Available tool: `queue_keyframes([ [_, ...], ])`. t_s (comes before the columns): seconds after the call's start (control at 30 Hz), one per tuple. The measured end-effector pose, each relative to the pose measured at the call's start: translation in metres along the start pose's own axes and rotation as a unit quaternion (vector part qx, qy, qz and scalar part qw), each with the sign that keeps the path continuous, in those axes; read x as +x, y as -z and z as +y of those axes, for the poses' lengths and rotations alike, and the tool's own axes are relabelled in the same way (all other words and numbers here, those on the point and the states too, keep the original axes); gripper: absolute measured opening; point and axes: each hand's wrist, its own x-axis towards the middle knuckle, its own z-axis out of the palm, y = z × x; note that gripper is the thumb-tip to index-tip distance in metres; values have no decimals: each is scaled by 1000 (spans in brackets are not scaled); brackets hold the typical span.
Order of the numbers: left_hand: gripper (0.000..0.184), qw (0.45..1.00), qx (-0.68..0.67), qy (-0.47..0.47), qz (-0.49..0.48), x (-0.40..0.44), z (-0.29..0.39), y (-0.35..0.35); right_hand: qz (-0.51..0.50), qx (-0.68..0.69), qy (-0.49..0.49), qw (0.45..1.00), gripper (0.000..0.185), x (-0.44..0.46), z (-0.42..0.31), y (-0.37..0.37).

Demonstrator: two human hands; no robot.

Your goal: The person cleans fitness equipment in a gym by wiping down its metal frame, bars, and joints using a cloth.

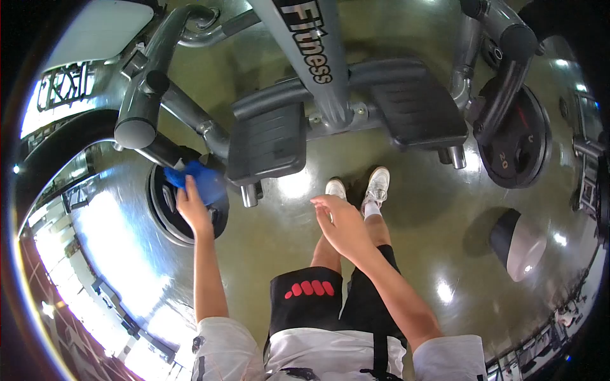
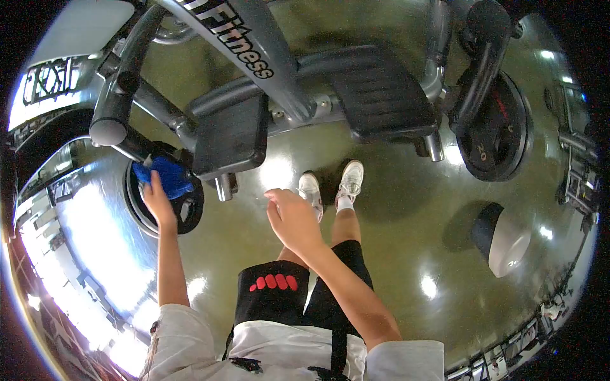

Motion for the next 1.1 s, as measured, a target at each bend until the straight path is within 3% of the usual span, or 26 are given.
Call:
queue_keyframes([
  [0.1,34,977,160,-36,-134,-29,-28,-31,10,11,-8,1000,18,5,2,-4],
  [0.17,32,932,200,-301,-44,-50,-51,-69,7,15,-12,1000,18,7,1,-6],
  [0.27,34,973,135,-185,18,-71,-38,-96,-16,2,-14,1000,18,8,-3,-8],
  [0.47,32,977,58,-204,-29,-128,-3,-142,-26,-8,1,1000,17,1,3,-11],
  [0.57,33,977,-46,-179,-103,-149,17,-154,7,0,-29,1000,16,-2,7,-3],
  [0.63,31,975,-47,-199,-87,-155,26,-148,-16,44,-58,997,15,-1,15,8],
  [0.67,30,972,-147,-26,-183,-157,25,-141,-1,60,-68,996,17,-1,19,10],
  [0.7,31,921,-242,146,-270,-158,22,-134,-3,58,-67,996,17,0,20,13],
  [0.77,42,924,-275,172,-202,-154,9,-116,15,106,-103,989,18,2,17,22],
  [0.8,42,935,-217,207,-189,-148,-6,-100,5,78,-127,989,19,3,14,27],
  [0.87,39,923,-252,281,-77,-136,6,-70,1,87,-131,988,19,5,16,28],
  [0.9,34,923,-282,260,-16,-128,5,-59,-1,99,-133,986,19,6,16,28],
  [0.93,30,892,-402,204,38,-119,8,-57,1,93,-127,988,19,8,15,27],
  [0.97,29,889,-416,190,34,-110,0,-44,0,92,-126,988,19,9,14,24],
  [1.03,33,914,-376,147,45,-91,-23,-39,-3,138,-100,985,19,11,14,16],
  [1.1,35,983,-157,87,37,-74,-26,-49,-18,118,-90,989,19,14,9,10],
])
